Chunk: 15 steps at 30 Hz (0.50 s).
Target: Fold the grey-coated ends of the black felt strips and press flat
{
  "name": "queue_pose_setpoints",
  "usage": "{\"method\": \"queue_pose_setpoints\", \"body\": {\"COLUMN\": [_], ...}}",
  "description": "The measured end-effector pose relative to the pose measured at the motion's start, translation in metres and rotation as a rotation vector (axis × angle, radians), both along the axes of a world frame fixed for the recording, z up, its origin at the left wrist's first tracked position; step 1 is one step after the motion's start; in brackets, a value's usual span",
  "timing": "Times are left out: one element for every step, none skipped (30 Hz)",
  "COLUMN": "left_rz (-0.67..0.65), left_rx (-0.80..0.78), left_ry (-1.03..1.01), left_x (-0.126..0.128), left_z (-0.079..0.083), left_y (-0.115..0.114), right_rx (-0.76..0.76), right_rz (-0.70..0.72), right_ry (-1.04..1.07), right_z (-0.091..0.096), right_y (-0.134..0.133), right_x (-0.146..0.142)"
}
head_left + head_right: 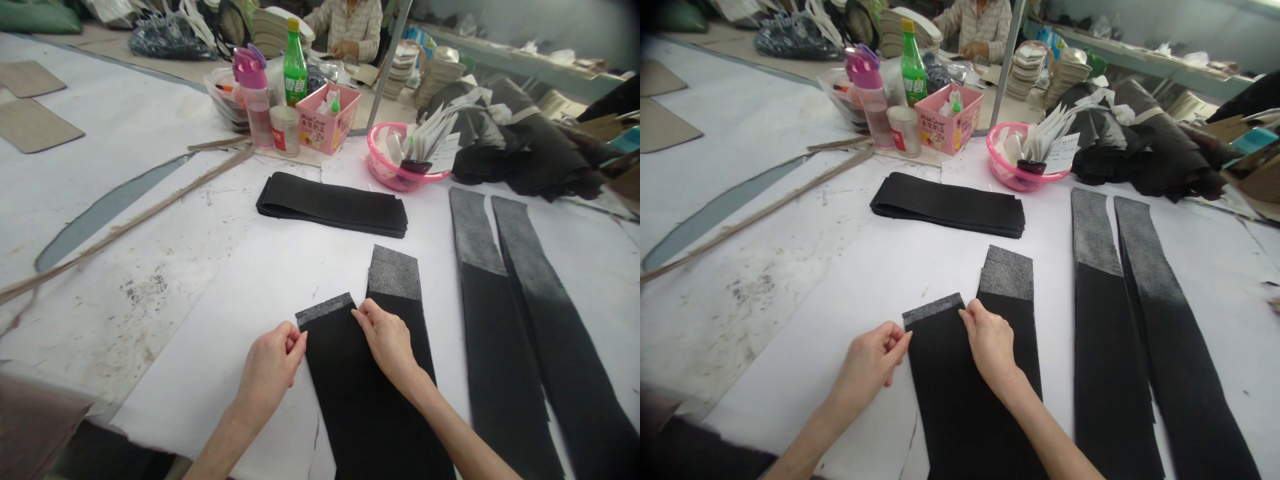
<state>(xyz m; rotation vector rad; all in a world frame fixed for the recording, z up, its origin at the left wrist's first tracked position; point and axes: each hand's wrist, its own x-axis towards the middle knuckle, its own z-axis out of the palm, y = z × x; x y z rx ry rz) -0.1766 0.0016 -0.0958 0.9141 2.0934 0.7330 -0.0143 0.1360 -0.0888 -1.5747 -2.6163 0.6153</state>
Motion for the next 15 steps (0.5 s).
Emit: {"method": "queue_pose_setpoints", "body": {"left_rz": [-0.003,-0.006,-0.008,-0.010,-0.012,-0.014,-0.015,-0.015,-0.013,-0.009,-0.006,-0.004,-0.002,-0.001,-0.002], "left_rx": [-0.002,-0.005,-0.007,-0.010,-0.013,-0.015,-0.018,-0.021,-0.024,-0.027,-0.028,-0.029,-0.029,-0.028,-0.028], "left_ry": [0.008,0.014,0.018,0.018,0.016,0.013,0.009,0.006,0.005,0.007,0.008,0.009,0.009,0.010,0.007], "left_x": [-0.0001,-0.0002,-0.0002,-0.0002,-0.0002,-0.0001,0.0001,0.0002,0.0003,0.0003,0.0002,0.0002,0.0000,0.0000,-0.0001], "left_z": [0.0000,0.0000,0.0000,0.0002,0.0004,0.0007,0.0009,0.0011,0.0012,0.0013,0.0012,0.0010,0.0008,0.0007,0.0006], "left_y": [0.0002,0.0003,0.0004,0.0005,0.0006,0.0007,0.0007,0.0006,0.0006,0.0006,0.0006,0.0006,0.0008,0.0010,0.0012], "right_rx": [0.002,0.005,0.007,0.010,0.013,0.013,0.013,0.013,0.013,0.012,0.013,0.016,0.018,0.022,0.025], "right_rz": [0.000,0.000,0.000,0.001,0.000,-0.001,-0.002,-0.004,-0.006,-0.008,-0.009,-0.009,-0.010,-0.010,-0.010], "right_ry": [0.001,0.003,0.005,0.008,0.010,0.010,0.011,0.010,0.008,0.006,0.005,0.004,0.003,0.003,0.003], "right_z": [-0.0002,-0.0005,-0.0006,-0.0007,-0.0007,-0.0006,-0.0004,-0.0002,0.0000,0.0001,0.0001,0.0000,-0.0002,-0.0004,-0.0006], "right_y": [-0.0001,-0.0002,-0.0003,-0.0004,-0.0006,-0.0009,-0.0011,-0.0014,-0.0016,-0.0018,-0.0019,-0.0020,-0.0019,-0.0018,-0.0016], "right_x": [0.0001,0.0003,0.0004,0.0006,0.0007,0.0008,0.0009,0.0009,0.0009,0.0009,0.0009,0.0010,0.0011,0.0012,0.0013]}}
